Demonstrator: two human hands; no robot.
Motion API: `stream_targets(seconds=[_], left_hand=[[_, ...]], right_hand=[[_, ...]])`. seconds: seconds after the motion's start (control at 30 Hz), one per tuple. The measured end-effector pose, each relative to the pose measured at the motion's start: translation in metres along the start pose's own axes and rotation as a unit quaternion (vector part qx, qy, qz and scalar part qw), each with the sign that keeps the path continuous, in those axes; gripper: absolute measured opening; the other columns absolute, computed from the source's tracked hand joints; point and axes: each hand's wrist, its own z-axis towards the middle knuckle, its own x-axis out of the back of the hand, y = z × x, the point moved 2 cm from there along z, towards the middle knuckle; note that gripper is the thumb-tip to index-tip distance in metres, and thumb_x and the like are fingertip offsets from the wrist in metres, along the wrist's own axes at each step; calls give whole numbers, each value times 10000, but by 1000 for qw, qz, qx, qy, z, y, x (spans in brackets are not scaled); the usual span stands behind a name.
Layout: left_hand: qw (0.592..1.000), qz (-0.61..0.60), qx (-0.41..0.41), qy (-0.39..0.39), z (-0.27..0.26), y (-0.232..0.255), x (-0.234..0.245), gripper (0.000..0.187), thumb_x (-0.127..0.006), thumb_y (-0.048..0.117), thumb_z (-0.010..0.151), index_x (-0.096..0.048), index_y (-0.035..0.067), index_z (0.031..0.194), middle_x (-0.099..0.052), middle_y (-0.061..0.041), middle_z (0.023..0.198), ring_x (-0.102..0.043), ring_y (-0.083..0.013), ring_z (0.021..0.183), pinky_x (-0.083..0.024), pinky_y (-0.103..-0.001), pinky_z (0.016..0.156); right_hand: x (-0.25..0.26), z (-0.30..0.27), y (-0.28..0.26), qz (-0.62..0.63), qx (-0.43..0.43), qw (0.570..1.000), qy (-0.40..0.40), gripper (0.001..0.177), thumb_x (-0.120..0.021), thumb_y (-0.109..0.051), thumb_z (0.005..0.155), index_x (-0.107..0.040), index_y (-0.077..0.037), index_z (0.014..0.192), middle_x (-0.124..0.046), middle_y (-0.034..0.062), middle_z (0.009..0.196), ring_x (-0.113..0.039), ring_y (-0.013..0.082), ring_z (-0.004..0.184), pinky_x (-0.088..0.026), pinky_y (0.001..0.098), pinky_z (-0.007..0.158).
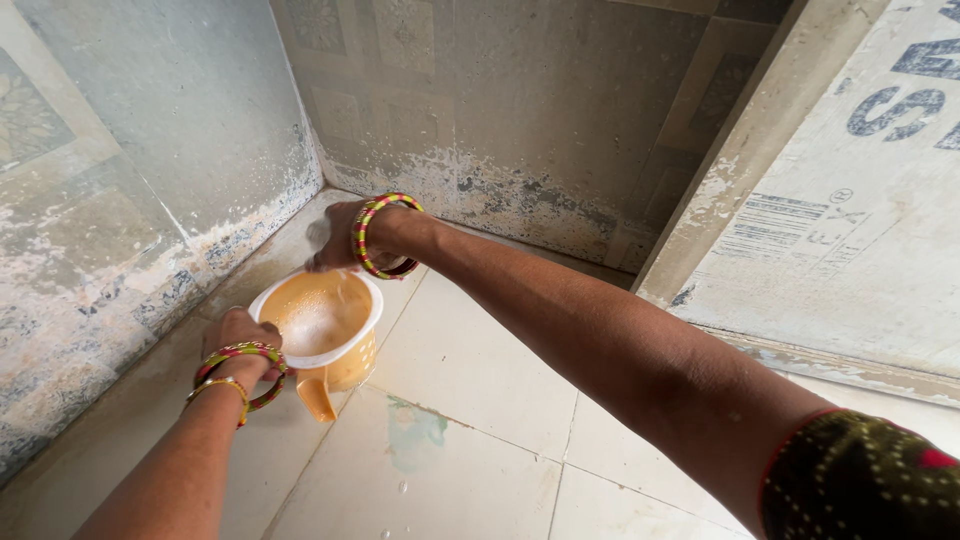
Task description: The person pours water from a red jug onto a traditional straw broom and uses it to sweep a tiled floor. They then use a sponge to scrub the floor and the base of the wall, repeatedly dipping the sponge into a yellow bucket containing soapy water. The person moves a large blue bucket to access the corner area for cleaning.
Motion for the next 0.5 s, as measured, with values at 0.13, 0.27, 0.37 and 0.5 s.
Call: stream_targets(seconds=[0.13, 0.27, 0.37, 0.5], left_hand=[[1000, 10, -8, -7, 32, -8, -5, 289, -573, 207, 1009, -669, -14, 1167, -807, -229, 835, -774, -311, 588, -655, -403, 608], [992, 89, -63, 64, 59, -10, -14, 326, -610, 268, 985, -693, 11, 1167, -753, -265, 1006, -771, -384, 834, -629, -465, 778], [989, 114, -54, 80, 68, 3, -25, 317, -642, 276, 951, -696, 59, 1176, -729, -274, 1090, -718, -433, 1010, -602, -508, 851], [989, 112, -61, 71, 67, 17, -20, 335, -684, 248, 915, -690, 77, 1203, -725, -264, 1119, -719, -435, 1035, -604, -514, 848]], right_hand=[[-27, 37, 40, 23, -44, 990, 131, 770, -634, -626, 882, -514, -58, 1389, -651, 252, 1246, -665, 375, 1128, -562, 511, 896], [-86, 65, 105, -4, -154, 980, 122, 720, -498, -637, 964, -426, -126, 1466, -529, 301, 1402, -528, 475, 1313, -443, 587, 1072], [-140, 70, 140, -64, -153, 983, 80, 701, -475, -544, 974, -323, -186, 1557, -396, 240, 1545, -373, 435, 1450, -350, 593, 1160], [-186, 58, 150, -127, -105, 984, 69, 701, -417, -451, 1014, -154, -263, 1636, -83, 174, 1694, -140, 401, 1532, -242, 627, 1181]])
